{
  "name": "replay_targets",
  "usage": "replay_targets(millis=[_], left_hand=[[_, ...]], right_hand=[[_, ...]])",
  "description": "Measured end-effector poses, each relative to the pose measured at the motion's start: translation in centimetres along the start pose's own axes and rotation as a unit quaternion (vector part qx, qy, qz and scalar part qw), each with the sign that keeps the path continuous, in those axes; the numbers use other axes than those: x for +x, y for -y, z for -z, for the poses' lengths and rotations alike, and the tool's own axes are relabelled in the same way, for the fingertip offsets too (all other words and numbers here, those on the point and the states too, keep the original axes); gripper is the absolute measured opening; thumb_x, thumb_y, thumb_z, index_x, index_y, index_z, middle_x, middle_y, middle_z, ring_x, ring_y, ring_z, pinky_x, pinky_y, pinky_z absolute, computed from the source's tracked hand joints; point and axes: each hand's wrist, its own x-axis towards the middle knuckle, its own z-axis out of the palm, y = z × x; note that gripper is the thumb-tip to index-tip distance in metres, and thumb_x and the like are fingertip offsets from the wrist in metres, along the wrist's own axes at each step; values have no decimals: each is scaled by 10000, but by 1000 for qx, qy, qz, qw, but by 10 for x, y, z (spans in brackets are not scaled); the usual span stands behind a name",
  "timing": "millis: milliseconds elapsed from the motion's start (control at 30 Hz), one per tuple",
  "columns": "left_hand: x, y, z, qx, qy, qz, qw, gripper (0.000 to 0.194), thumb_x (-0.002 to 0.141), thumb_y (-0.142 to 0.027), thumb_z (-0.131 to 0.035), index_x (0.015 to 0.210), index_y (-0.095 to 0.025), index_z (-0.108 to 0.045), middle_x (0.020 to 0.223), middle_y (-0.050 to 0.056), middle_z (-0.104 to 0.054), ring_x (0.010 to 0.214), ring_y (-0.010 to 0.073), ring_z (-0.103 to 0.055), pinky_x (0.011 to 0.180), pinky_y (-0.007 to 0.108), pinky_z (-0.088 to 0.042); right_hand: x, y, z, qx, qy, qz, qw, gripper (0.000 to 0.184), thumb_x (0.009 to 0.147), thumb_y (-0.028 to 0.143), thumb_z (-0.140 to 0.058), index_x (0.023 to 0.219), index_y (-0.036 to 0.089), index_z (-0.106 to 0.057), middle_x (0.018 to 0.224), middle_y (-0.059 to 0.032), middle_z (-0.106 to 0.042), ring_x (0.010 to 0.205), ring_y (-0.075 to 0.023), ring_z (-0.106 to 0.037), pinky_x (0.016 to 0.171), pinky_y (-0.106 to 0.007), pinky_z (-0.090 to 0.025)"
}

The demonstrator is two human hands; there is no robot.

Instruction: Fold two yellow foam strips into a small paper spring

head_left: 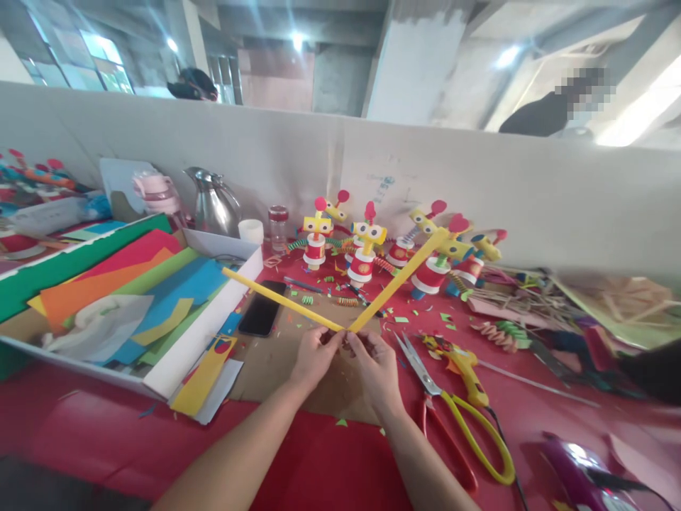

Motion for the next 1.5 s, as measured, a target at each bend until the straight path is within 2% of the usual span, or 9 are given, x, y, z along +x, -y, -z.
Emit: replay_targets(millis=[200,400,500,667,833,967,1233,1400,1500], left_hand=[[-5,-9,-4,-67,-1,21,998,244,691,-379,-685,646,-148,-623,583,5,-599,569,125,-538,571,236,-406],[-6,-9,-2,-60,28,-2,998,281,711,-422,-669,700,-143,-634,615,15,-601,590,129,-539,579,244,-418],[-7,-11,-2,-75,45,-9,996,290,715,-429,-666,691,-144,-622,612,14,-588,590,127,-532,584,245,-417],[-7,-15,2,-52,33,7,998,283,714,-425,-670,710,-146,-621,634,10,-602,608,129,-537,603,243,-412],[-5,-10,5,-54,60,-4,997,271,719,-416,-670,731,-146,-646,645,5,-618,617,127,-543,617,244,-409],[-2,-1,3,-79,48,14,996,262,681,-390,-714,707,-137,-650,615,3,-611,591,119,-534,607,246,-410],[-1,-4,-2,-145,57,32,987,192,682,-317,-726,705,-143,-649,639,-3,-638,561,96,-523,581,233,-393],[-5,-5,-6,-147,39,23,988,214,682,-340,-729,739,-143,-670,674,5,-655,598,104,-551,595,230,-403],[-5,-4,-6,-148,26,24,988,224,679,-340,-734,765,-139,-681,695,14,-663,607,106,-558,605,233,-419]], right_hand=[[-2,9,-1,-22,-2,-11,1000,250,796,407,-619,758,161,-639,648,-16,-603,602,-140,-530,570,-246,-427],[-5,14,-4,68,-9,-27,997,270,770,425,-646,778,155,-654,656,-19,-602,582,-128,-518,551,-240,-425],[-6,13,-3,68,-17,-13,997,250,772,417,-650,790,168,-657,651,-9,-603,588,-128,-519,558,-241,-421],[-7,11,-4,64,-8,14,998,207,783,378,-650,774,170,-646,657,-2,-591,607,-123,-513,592,-246,-427],[-6,14,-5,87,-10,0,996,219,764,381,-660,733,167,-627,632,0,-588,587,-124,-523,573,-248,-435],[-4,17,-2,92,-10,-10,996,212,762,359,-656,691,162,-625,579,12,-578,535,-109,-512,532,-230,-423],[2,20,2,205,32,-46,977,235,805,412,-579,791,181,-620,597,21,-591,476,-99,-528,497,-224,-448],[2,21,3,137,13,-17,990,167,737,331,-672,738,169,-631,575,23,-594,510,-107,-557,516,-224,-469],[3,20,3,138,16,-17,990,148,724,307,-678,755,164,-656,622,10,-628,541,-110,-572,549,-237,-488]])
